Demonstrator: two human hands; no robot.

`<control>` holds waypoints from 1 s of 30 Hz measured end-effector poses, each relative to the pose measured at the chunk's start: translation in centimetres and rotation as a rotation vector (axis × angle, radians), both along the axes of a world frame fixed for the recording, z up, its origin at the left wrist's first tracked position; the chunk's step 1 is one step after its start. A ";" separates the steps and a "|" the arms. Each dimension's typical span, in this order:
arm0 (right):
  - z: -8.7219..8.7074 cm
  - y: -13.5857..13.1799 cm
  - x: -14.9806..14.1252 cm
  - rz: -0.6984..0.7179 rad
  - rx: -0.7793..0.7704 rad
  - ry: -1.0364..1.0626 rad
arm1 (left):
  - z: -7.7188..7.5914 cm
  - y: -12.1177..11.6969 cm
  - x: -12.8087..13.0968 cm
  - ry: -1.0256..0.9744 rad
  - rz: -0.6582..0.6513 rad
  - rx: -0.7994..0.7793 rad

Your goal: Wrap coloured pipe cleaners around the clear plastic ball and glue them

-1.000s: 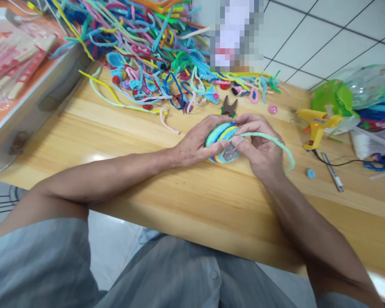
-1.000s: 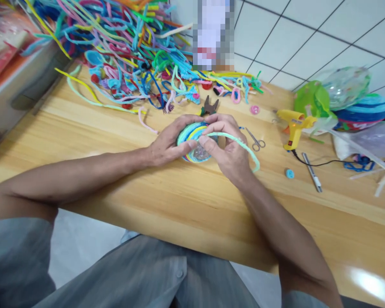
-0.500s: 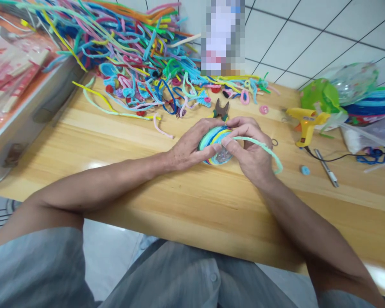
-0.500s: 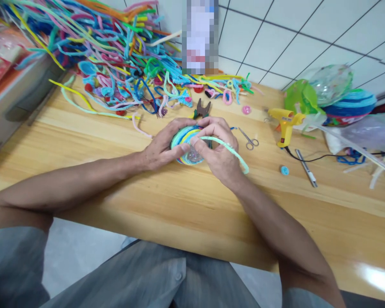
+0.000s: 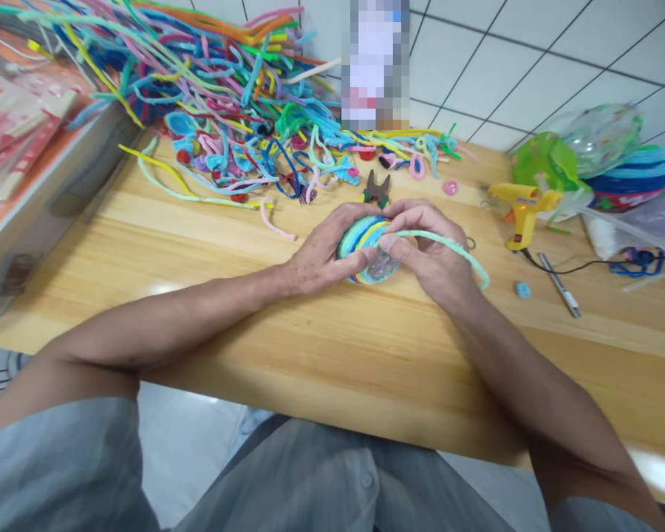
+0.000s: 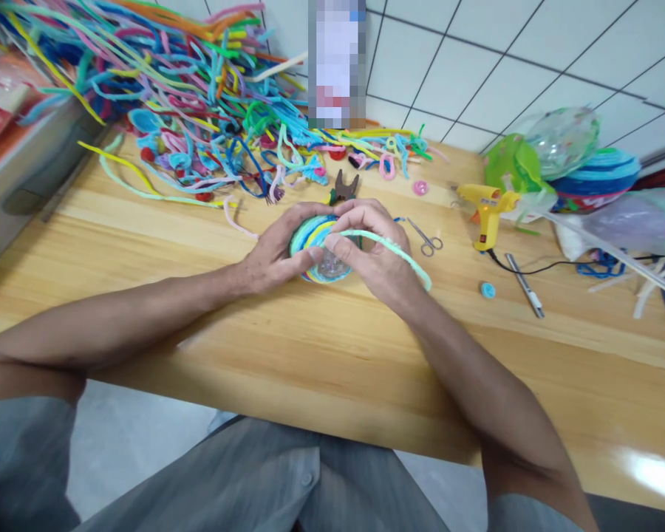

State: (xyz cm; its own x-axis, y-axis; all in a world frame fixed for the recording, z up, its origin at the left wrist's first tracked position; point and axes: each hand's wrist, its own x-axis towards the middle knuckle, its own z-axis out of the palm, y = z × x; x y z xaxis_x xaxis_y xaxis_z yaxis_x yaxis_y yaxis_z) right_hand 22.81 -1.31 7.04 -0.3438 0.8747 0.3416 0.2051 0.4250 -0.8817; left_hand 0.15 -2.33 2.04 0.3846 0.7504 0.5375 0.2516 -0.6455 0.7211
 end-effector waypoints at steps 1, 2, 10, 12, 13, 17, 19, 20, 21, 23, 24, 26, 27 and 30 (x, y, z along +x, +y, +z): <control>0.1 0.1 0.1 0.011 -0.027 0.002 | 0.0 0.0 0.0 0.003 0.003 -0.004; 0.2 0.2 0.2 0.014 -0.044 0.002 | 0.1 -0.1 0.0 0.006 0.004 -0.005; -0.2 -0.4 -0.4 -0.043 0.087 0.010 | 0.0 -0.2 0.2 -0.010 -0.019 0.069; -0.3 -0.6 -0.6 -0.062 0.121 0.007 | 0.0 -0.3 0.3 -0.007 -0.017 0.074; -0.3 -0.7 -0.6 -0.071 0.130 0.001 | 0.0 -0.3 0.3 -0.007 -0.016 0.074; -0.4 -0.8 -0.8 -0.090 0.152 -0.025 | 0.2 -0.3 0.3 -0.009 -0.007 0.032; -0.4 -0.9 -0.8 -0.092 0.160 -0.024 | 0.5 -0.4 0.3 -0.004 0.010 -0.005; -0.3 -0.9 -0.8 -0.090 0.159 -0.023 | 0.6 -0.4 0.3 0.001 0.018 -0.021; -0.3 -0.9 -0.8 -0.087 0.152 -0.023 | 0.8 -0.5 0.3 0.007 0.022 -0.034; -0.1 -0.9 -0.6 -0.073 0.122 -0.027 | 1.1 -0.5 0.3 0.014 0.026 -0.052; 0.1 -0.8 -0.5 -0.062 0.099 -0.030 | 1.2 -0.5 0.2 0.013 0.028 -0.058; 0.3 -0.7 -0.3 -0.037 0.039 -0.027 | 1.2 -0.5 0.2 0.005 0.034 -0.066; 0.3 -0.6 -0.2 -0.026 0.007 -0.021 | 1.2 -0.5 0.2 -0.002 0.037 -0.069; 0.3 -0.3 0.1 -0.010 -0.067 0.007 | 0.9 -0.4 0.2 -0.018 0.045 -0.074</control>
State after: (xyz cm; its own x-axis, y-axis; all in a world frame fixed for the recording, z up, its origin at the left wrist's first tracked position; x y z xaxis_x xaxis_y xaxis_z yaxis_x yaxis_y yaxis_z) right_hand 22.88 -1.56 7.34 -0.3331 0.8990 0.2842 0.2030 0.3628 -0.9095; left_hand 0.35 -2.76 2.98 0.3405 0.8046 0.4865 0.2656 -0.5787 0.7711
